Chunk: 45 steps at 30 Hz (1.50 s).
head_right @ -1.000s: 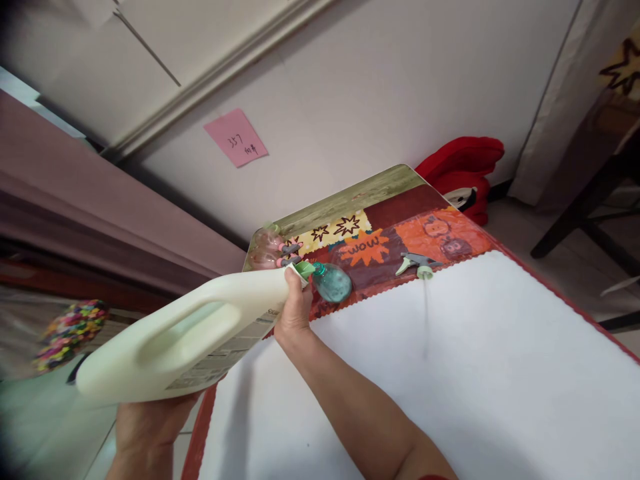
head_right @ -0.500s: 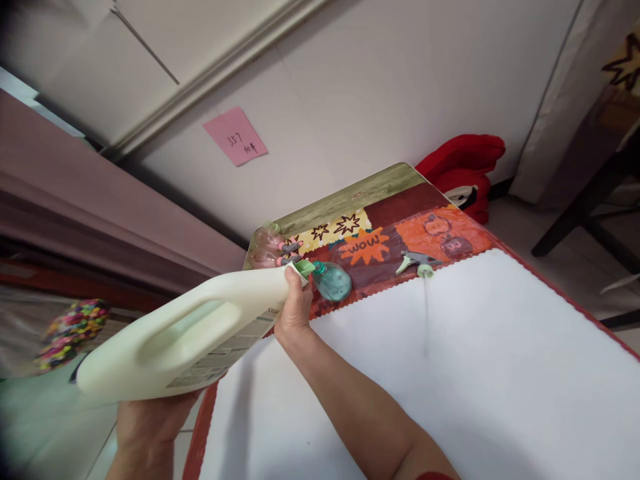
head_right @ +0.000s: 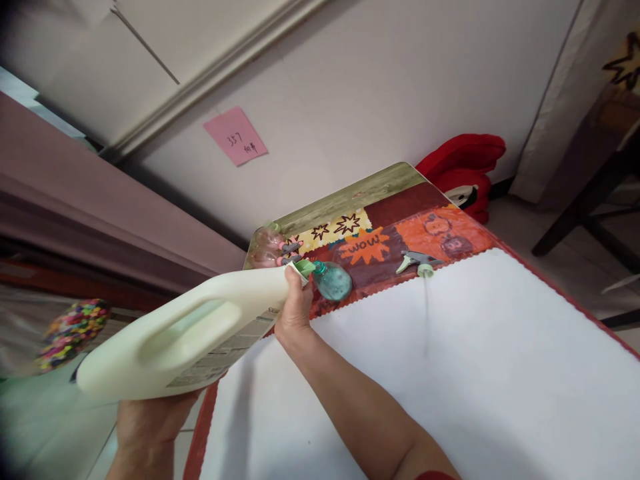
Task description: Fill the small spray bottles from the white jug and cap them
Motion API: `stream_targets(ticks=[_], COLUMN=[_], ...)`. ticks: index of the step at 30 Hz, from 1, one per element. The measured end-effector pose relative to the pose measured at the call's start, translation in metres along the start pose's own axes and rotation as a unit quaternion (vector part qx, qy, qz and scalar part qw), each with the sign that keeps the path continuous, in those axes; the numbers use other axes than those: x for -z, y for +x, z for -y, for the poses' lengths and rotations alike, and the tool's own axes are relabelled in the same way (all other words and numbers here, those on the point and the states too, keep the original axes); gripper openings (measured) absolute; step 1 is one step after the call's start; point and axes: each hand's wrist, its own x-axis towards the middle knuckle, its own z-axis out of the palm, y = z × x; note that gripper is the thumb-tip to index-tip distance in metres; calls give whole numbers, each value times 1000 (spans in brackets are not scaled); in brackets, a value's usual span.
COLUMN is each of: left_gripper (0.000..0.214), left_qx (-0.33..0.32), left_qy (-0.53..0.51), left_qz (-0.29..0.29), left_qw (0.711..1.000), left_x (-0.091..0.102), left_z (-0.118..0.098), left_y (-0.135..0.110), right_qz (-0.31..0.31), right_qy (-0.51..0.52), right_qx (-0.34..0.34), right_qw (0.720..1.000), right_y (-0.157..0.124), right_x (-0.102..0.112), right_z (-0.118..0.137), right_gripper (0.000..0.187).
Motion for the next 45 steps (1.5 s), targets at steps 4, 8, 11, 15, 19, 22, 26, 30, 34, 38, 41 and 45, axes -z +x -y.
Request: stream_targets(ticks=[4, 8, 11, 15, 19, 22, 26, 30, 34, 38, 41, 45], left_gripper=[53, 51, 52, 62, 55, 52, 53, 55, 50, 51, 53, 55], left_qx=[-6, 0, -5, -8, 0, -2, -4, 0, -11, -11, -14, -22], left_qy=[11, 7, 10, 13, 7, 2, 13, 8, -4, -10, -2, 3], left_qz=[-2, -19, -18, -19, -26, -37, -31, -29, -23, -32, -32, -22], left_qw=[1000, 1000, 1000, 1000, 1000, 999, 999, 1000, 1000, 999, 999, 1000], left_x=[-4, -6, -4, -2, -4, -6, -8, -7, -4, -5, -7, -7], left_z=[0, -1, 0, 1, 1, 1, -1, -1, 0, 0, 0, 1], left_y=[-3, -3, -1, 1, -1, -2, -2, -2, -2, -2, -3, -4], right_qz=[0, 7, 12, 10, 5, 0, -1, 6, 3, 2, -1, -4], right_qy=[1, 4, 4, 3, 4, 8, 9, 5, -3, -1, -1, -4], right_qx=[-2, -1, 1, 1, -1, -1, -2, -1, 3, 0, -2, -2], right_qw=[1000, 1000, 1000, 1000, 1000, 1000, 1000, 1000, 1000, 1000, 1000, 1000], right_y=[1, 1, 1, 1, 1, 0, 0, 1, 1, 1, 1, 1], right_x=[0, 0, 1, 2, 1, 0, 0, 1, 0, 0, 0, 0], right_z=[0, -1, -1, -1, -1, -1, 0, -1, -1, 0, 0, 1], right_gripper=[44, 44, 43, 43, 40, 40, 42, 41, 42, 43, 43, 44])
